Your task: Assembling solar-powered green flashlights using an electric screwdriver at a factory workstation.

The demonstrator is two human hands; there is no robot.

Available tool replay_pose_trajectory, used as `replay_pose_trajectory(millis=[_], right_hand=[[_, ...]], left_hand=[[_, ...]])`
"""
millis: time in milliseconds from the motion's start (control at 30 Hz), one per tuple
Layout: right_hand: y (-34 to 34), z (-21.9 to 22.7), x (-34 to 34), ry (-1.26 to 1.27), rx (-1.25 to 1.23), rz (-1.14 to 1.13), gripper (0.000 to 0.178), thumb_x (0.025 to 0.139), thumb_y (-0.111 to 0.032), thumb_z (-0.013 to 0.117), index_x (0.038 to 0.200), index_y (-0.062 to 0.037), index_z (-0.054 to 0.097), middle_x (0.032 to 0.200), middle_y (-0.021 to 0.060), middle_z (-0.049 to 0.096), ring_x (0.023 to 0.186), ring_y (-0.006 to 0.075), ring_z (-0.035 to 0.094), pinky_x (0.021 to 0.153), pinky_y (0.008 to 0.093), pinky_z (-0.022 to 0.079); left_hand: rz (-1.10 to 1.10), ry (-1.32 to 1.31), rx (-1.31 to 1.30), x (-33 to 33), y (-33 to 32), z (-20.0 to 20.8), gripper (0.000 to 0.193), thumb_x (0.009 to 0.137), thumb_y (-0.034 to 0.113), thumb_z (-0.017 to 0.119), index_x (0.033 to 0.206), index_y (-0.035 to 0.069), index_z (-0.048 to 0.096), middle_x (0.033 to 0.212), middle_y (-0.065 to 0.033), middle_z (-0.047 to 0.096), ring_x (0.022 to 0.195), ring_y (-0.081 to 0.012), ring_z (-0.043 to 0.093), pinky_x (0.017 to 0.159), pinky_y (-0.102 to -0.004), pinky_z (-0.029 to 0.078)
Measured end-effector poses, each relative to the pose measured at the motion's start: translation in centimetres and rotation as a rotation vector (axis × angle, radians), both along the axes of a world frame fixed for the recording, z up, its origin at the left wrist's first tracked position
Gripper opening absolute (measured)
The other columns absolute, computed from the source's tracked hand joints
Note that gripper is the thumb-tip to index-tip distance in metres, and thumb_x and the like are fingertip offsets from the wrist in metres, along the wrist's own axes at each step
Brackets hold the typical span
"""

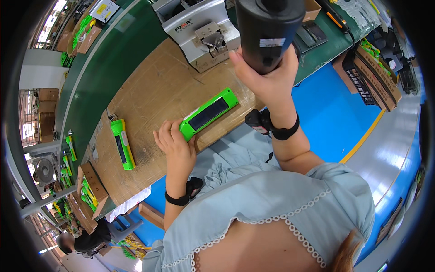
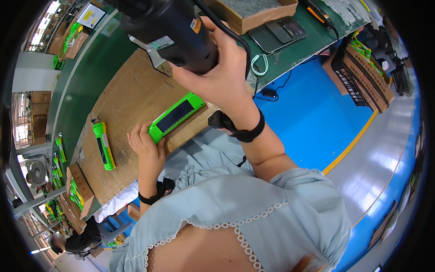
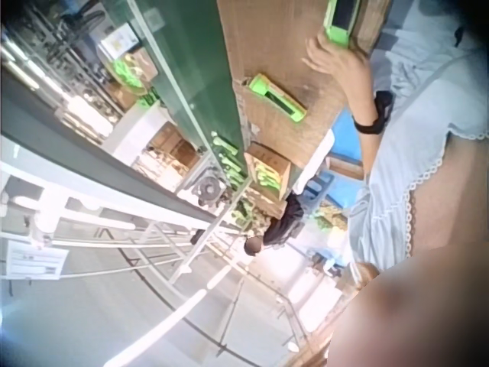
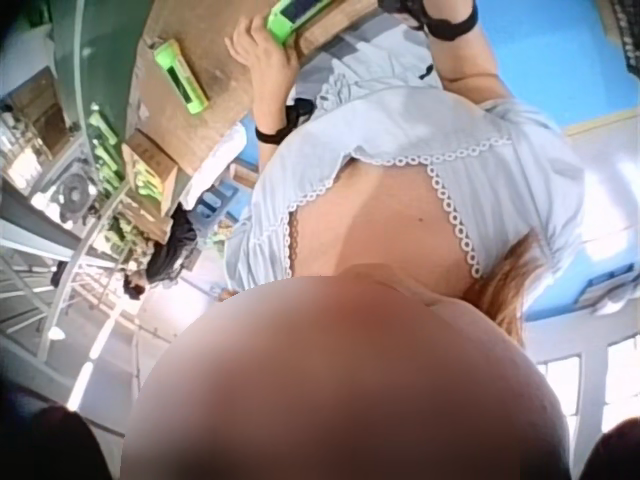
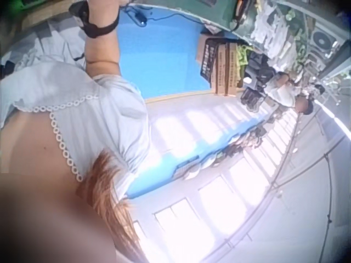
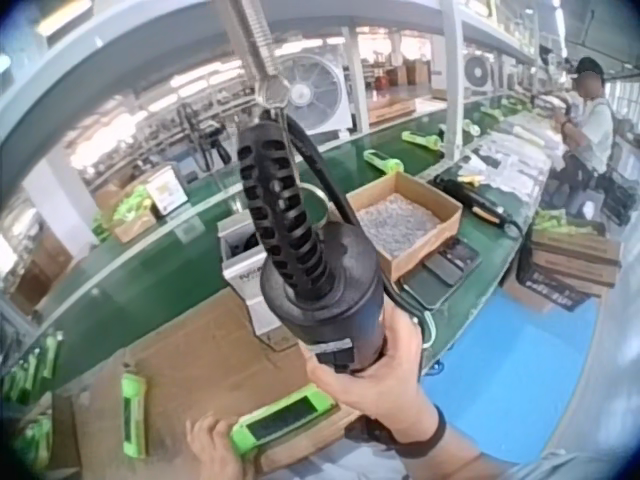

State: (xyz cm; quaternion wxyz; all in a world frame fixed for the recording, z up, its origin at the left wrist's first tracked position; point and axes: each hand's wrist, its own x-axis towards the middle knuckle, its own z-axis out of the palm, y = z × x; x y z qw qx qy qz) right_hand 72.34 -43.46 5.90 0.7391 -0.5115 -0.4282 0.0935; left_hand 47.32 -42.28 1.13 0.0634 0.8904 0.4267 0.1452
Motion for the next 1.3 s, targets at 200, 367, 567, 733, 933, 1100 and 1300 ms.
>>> replay_pose_trajectory(millis=[200, 367, 567, 733, 933, 1100, 1300], right_hand=[[-0.5, -2.2, 0.9, -0.087, -0.157, -0.049, 0.073, 0.058, -0.012, 0.082, 0.12, 0.006, 0.049, 0.086, 0.0118, 0.064, 0.073, 0.0153, 0.061, 0.067, 0.0277, 0.049], [-1.3, -0.2, 0.4, -0.235, -0.152, 0.176, 0.063, 0.071, 0.011, 0.065, 0.128, 0.004, 0.039, 0.08, 0.0053, 0.06, 0.068, 0.0078, 0.055, 0.06, 0.0209, 0.044], [-1.0, 1.1, -1.9, -0.215, -0.153, 0.31, 0.066, 0.071, 0.013, 0.064, 0.13, 0.0024, 0.036, 0.086, 0.0089, 0.063, 0.067, 0.0072, 0.055, 0.06, 0.0203, 0.044], [-1.7, 5.4, -3.5, -0.303, -0.444, 0.235, 0.071, 0.065, 0.004, 0.076, 0.128, 0.0029, 0.042, 0.103, 0.0109, 0.062, 0.083, 0.0162, 0.06, 0.074, 0.028, 0.048], [-10.3, 6.5, 4.1, -0.091, -0.36, 0.769, 0.055, 0.079, -0.02, 0.069, 0.123, 0.0072, 0.049, 0.105, 0.0182, 0.063, 0.098, 0.0243, 0.064, 0.083, 0.0312, 0.05], [-9.3, -2.4, 13.0, 0.619, -0.238, -0.131, 0.04, 0.09, -0.015, 0.054, 0.118, 0.0127, 0.045, 0.115, 0.0266, 0.055, 0.103, 0.031, 0.06, 0.085, 0.0348, 0.051], [-7.4, -7.9, 18.4, 1.013, -0.063, -0.135, 0.055, 0.082, -0.011, 0.059, 0.121, 0.0143, 0.031, 0.123, 0.0355, 0.04, 0.11, 0.0424, 0.049, 0.093, 0.0441, 0.045]], left_hand=[[0.211, 0.147, 0.002, -2.7, 1.1, 1.2, 0.056, 0.074, 0.018, 0.069, 0.121, 0.0, 0.045, 0.118, -0.0196, 0.046, 0.116, -0.0362, 0.041, 0.104, -0.0557, 0.021], [0.34, 0.275, 0.116, -3.2, 7.7, 0.8, 0.045, 0.073, 0.031, 0.072, 0.101, -0.001, 0.054, 0.096, -0.0183, 0.055, 0.093, -0.0351, 0.052, 0.078, -0.0465, 0.04], [0.413, 0.246, 0.146, 4.1, 23.9, 0.5, 0.05, 0.072, 0.042, 0.073, 0.099, 0.003, 0.061, 0.093, -0.0143, 0.063, 0.092, -0.0317, 0.061, 0.078, -0.0416, 0.05], [0.431, 0.199, 0.363, 9.5, 30.5, -1.9, 0.051, 0.074, 0.047, 0.071, 0.099, 0.003, 0.061, 0.088, -0.0103, 0.065, 0.091, -0.0291, 0.063, 0.075, -0.0402, 0.051], [0.366, -0.272, 0.228, 3.7, 32.6, -5.5, 0.061, 0.074, 0.044, 0.072, 0.112, 0.001, 0.053, 0.107, -0.0169, 0.057, 0.099, -0.0322, 0.056, 0.081, -0.0456, 0.044], [0.015, -0.372, -0.028, 4.4, 21.0, -1.9, 0.047, 0.08, 0.03, 0.066, 0.113, -0.001, 0.053, 0.105, -0.0195, 0.057, 0.101, -0.0368, 0.054, 0.086, -0.0454, 0.044], [0.029, -0.608, -0.319, 0.9, 5.9, -2.4, 0.023, 0.081, 0.013, 0.063, 0.098, 0.0, 0.057, 0.093, -0.0179, 0.056, 0.094, -0.0334, 0.054, 0.083, -0.0406, 0.043]])
